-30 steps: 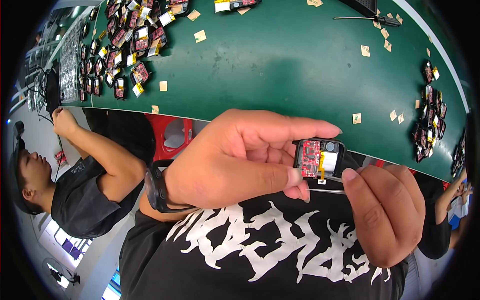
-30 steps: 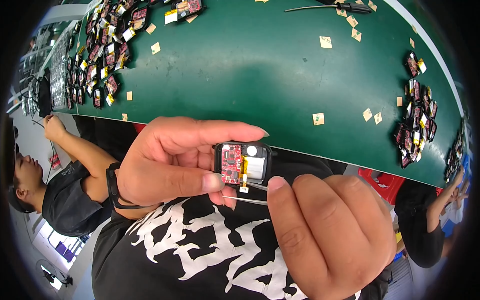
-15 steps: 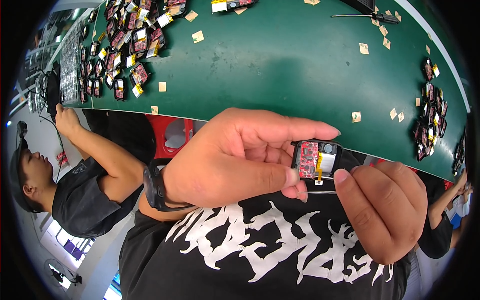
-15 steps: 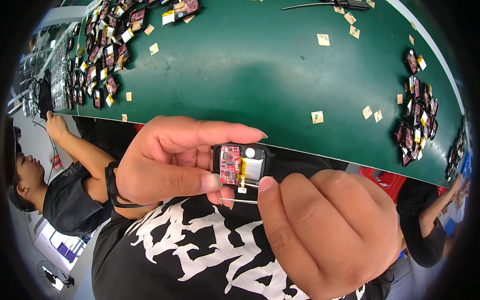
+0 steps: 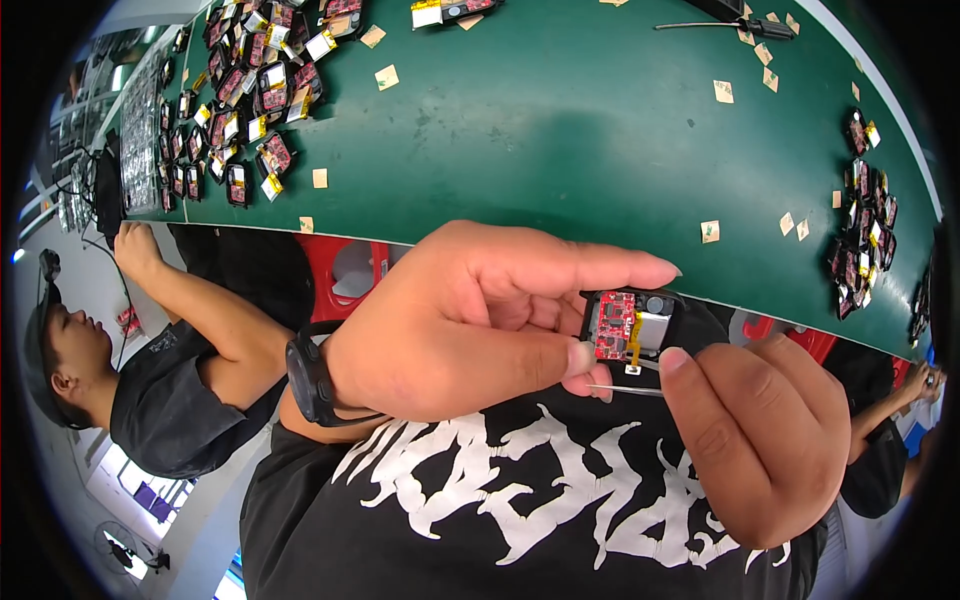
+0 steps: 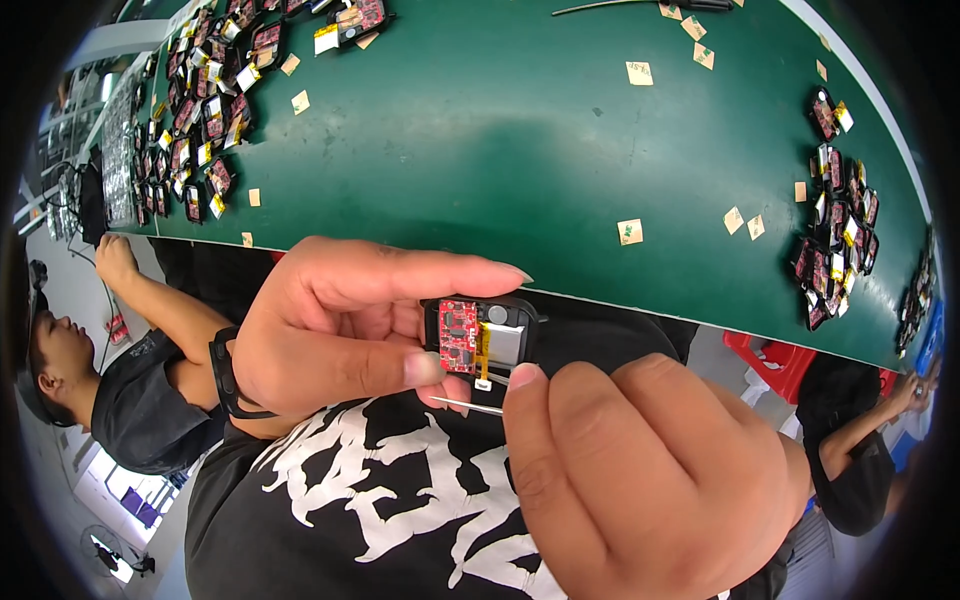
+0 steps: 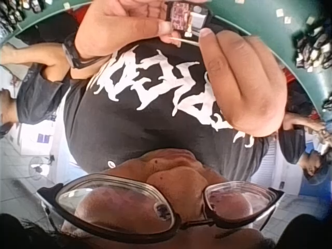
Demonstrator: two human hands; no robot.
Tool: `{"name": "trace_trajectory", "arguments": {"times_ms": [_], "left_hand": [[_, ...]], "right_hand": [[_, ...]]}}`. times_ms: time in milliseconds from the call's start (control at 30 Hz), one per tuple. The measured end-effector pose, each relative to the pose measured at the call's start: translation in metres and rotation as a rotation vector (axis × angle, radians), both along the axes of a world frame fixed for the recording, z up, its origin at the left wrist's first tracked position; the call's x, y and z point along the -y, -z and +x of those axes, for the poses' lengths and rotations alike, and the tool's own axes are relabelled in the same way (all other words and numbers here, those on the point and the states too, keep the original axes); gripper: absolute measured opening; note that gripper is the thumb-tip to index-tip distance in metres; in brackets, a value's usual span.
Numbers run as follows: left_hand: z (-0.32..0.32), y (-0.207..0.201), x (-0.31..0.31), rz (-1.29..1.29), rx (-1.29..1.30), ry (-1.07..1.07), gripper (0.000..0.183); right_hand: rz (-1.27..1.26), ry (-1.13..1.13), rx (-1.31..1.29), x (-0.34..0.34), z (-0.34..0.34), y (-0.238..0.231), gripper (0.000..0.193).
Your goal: Assembling small electronic components, specifically placing batteries and applying adhesive stickers to smartwatch-like devices on a production line.
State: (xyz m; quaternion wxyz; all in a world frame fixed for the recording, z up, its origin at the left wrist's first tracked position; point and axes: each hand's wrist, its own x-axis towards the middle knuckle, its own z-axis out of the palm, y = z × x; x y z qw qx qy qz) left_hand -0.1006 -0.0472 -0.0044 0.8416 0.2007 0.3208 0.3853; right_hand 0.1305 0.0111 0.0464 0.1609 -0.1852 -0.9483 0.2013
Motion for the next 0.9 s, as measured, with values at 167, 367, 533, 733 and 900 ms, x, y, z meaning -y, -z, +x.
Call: {"name": "trace_trajectory", "arguments": {"times_ms": [167, 367, 533, 733, 900], "left_hand": [[-0.006, 0.001, -0.004, 0.009, 0.001, 0.057, 0.052], [-0.005, 0.000, -0.001, -0.024, -0.011, 0.013, 0.052], [-0.005, 0.000, -0.001, -0.008, -0.028, 0.021, 0.052], [-0.005, -0.001, -0.001, -0.019, -0.032, 0.035, 0.052], [-0.005, -0.001, -0.003, -0.018, -0.063, 0.065, 0.052]], "right_hand": [[-0.059, 0.091, 0.056, 0.010, -0.002, -0.006, 0.042], [0.047, 0.066, 0.018, 0.004, -0.005, -0.002, 0.041], [0.070, 0.093, -0.026, 0.007, -0.005, 0.004, 0.040], [0.059, 0.092, -0.007, 0.010, -0.003, 0.004, 0.040], [0.047, 0.003, 0.002, 0.001, 0.000, 0.004, 0.042]]}}
